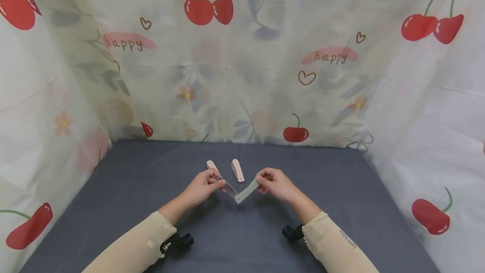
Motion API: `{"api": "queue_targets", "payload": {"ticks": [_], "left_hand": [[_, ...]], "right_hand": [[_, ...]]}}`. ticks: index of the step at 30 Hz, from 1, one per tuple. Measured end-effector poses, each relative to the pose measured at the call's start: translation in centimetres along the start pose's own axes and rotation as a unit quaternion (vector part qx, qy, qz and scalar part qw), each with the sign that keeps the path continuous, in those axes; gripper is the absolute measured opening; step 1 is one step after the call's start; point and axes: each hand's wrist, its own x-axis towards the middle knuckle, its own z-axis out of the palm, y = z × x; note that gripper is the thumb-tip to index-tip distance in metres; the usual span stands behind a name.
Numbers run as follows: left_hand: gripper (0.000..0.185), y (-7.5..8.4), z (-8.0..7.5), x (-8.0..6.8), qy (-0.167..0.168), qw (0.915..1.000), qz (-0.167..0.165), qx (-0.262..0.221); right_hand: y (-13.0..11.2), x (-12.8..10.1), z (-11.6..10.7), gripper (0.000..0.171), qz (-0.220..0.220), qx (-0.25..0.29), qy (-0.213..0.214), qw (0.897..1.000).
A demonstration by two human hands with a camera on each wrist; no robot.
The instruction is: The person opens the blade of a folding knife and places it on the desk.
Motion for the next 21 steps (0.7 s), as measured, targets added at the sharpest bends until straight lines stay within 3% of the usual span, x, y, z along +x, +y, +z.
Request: {"api": "queue_targets", "payload": {"ticks": [10,16,21], "left_hand": [[0.018,0.1,-0.2,-0.3,-0.048,0.9988,0.008,-0.001],[0.019,0.0,-0.3,-0.1,-0.056,0.9982,0.011,-0.018],[0.018,0.0,-0.3,0.0,-0.036,0.9990,0.019,-0.021]], "right_hand": [[0.1,-0.1,-0.9,0.018,0.001,-0.034,-0.082,0.996],[0.1,-0.4,-1.1,0.020,-0.001,-0.026,-0.080,0.996],[0.5,-0.6,-1.4,0.022,0.001,-0.004,-0.054,0.999]]}}
